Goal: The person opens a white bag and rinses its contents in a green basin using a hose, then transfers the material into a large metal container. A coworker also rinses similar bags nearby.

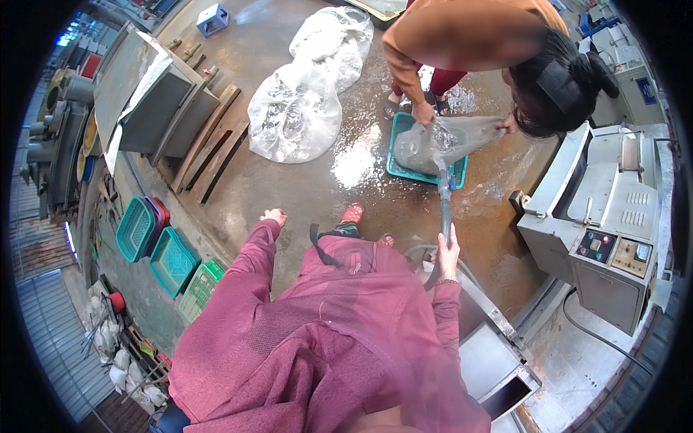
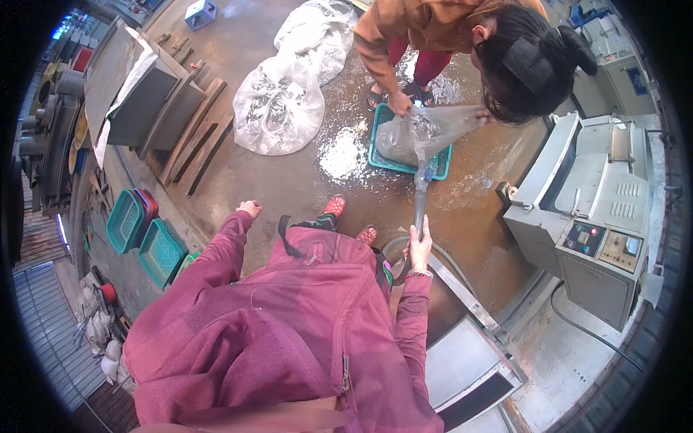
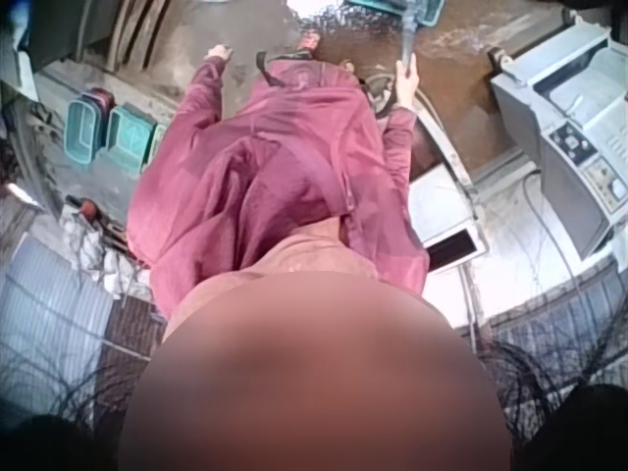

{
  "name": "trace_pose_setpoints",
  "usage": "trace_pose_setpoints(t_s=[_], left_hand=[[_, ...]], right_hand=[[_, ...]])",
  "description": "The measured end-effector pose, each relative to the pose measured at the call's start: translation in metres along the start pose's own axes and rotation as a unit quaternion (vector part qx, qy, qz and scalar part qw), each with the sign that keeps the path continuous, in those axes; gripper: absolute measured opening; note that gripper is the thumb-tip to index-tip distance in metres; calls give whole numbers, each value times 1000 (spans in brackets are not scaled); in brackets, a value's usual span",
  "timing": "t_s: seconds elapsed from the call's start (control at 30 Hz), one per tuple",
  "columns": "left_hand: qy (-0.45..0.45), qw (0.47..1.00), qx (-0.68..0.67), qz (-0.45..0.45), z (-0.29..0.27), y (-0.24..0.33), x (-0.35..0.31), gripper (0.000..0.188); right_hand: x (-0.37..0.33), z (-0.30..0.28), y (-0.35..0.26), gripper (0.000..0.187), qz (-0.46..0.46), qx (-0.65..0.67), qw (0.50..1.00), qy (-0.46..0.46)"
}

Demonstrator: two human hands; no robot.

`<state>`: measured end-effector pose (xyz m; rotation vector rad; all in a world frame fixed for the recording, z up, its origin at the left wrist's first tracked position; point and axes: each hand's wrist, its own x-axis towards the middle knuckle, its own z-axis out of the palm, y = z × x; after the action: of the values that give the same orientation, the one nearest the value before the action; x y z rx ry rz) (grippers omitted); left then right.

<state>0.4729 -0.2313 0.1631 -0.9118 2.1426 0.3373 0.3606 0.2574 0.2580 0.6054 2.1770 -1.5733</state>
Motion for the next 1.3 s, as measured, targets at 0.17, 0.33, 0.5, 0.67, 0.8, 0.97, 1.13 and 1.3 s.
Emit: trace_pose_setpoints(t_s=[0.17,0.33,0.5,0.67,0.8,0.97,1.13,1.3], left_hand=[[61,991,16,-121,-10,23,-10,44],[75,993,-36,-83,-7,27,-15,42],[-11,983,-117,141,41,-6,28,23],[-141,965,-208,71,31,17,-4,19],[-30,976,-150,156,22,41,-3,23],[-148,848,-383,335,-70,246,-99,33],[-21,890,-115,441,-28,418,-81,72],[-11,939,60,339,9,504,-64,47]], right_hand=[[3,-3,-6,57,0,-2,1000,11],[7,-7,-7,56,-16,-12,1000,2],[9,-9,-4,58,-14,-8,1000,0],[-1,-12,-13,58,-28,1,1000,-6],[-8,-18,-21,57,-23,15,999,-29],[-17,-23,-26,57,-26,-3,999,-43],[-40,-11,-21,55,-184,-101,977,39],[-69,-10,-31,55,-96,-57,994,16]])
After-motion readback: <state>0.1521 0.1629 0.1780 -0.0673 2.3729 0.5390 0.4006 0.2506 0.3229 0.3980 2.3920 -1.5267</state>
